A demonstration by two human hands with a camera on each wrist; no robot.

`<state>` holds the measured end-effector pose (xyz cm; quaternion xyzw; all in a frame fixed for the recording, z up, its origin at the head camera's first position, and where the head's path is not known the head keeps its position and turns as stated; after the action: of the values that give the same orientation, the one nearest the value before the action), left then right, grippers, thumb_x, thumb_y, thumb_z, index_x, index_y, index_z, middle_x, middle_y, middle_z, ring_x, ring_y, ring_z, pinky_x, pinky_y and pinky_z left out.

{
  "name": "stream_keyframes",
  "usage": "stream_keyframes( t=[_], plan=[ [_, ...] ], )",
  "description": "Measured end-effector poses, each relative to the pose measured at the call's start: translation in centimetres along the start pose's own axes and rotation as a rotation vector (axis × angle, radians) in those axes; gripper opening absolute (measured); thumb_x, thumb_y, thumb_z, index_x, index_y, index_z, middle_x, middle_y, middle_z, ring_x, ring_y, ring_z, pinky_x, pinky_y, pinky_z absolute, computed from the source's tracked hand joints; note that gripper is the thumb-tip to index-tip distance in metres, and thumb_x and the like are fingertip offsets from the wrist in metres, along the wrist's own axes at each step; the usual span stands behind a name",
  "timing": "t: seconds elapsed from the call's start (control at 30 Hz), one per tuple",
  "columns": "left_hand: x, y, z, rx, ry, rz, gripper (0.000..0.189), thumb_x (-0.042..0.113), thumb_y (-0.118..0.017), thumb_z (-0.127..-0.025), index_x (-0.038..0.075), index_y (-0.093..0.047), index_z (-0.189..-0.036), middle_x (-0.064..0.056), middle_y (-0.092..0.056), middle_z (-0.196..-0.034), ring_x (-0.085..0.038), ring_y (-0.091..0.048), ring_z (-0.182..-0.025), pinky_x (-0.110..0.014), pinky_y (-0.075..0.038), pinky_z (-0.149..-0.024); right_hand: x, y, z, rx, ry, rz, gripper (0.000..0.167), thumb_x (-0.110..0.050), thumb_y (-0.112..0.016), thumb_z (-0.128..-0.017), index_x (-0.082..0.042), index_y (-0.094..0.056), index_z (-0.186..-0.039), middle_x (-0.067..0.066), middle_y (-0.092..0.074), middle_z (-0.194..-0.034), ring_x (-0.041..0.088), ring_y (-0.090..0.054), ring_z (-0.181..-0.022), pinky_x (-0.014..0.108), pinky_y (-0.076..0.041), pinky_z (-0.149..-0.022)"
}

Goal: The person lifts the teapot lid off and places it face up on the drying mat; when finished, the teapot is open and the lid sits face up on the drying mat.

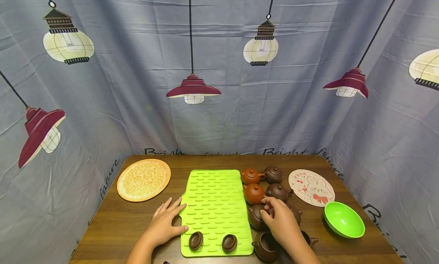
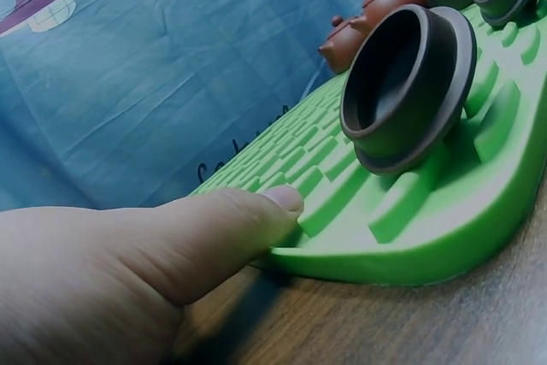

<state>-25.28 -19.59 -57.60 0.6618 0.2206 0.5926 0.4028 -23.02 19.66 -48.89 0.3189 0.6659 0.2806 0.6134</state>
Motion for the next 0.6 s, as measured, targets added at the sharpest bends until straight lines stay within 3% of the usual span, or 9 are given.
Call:
stream_keyframes(
  t=[0.17,0.37,0.6],
  plan=[
    [0.0,-0.2,-0.1,0.011,0.000,-0.014,0.081,0.060,-0.079,-0.086,0.024,-0.055,-0.155,0.000,-0.033,-0.171,-0.041,-0.015,-0.161,-0.068,-0.008,-0.126,0.4,-0.5,-0.2,-0.025,0.017,0.069,0.032,-0.016,-0.080,-0.092,-0.013,-0.071,-0.123,-0.001,-0.062,-0.099,0.012,-0.052,-0.078,0.027,-0.046,-0.067],
    [0.0,-0.2,-0.1,0.027,-0.008,-0.017,0.080,0.060,-0.079,-0.086,0.025,-0.055,-0.154,0.000,-0.034,-0.171,-0.040,-0.016,-0.161,-0.067,-0.008,-0.126,0.8,-0.7,-0.3,-0.055,0.024,0.103,0.023,-0.015,-0.081,-0.092,-0.016,-0.072,-0.113,-0.002,-0.058,-0.093,0.013,-0.052,-0.078,0.032,-0.045,-0.069],
    [0.0,-0.2,-0.3,0.036,-0.008,-0.038,0.079,0.061,-0.078,-0.087,0.027,-0.055,-0.154,0.001,-0.034,-0.171,-0.040,-0.017,-0.161,-0.068,-0.008,-0.126,1.3,-1.0,-0.5,-0.085,0.047,0.143,0.017,-0.013,-0.081,-0.091,-0.018,-0.072,-0.104,-0.005,-0.055,-0.085,0.011,-0.050,-0.076,0.028,-0.043,-0.068]
  ],
)
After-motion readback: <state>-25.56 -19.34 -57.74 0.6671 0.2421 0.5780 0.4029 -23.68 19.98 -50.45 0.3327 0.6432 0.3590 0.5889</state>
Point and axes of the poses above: each hand's wrist, its own z-axis away from the middle knuckle, its own y-axis out of the back of the hand, x = y × z, the point moved 4 cm from there along -z, towards the middle knuckle
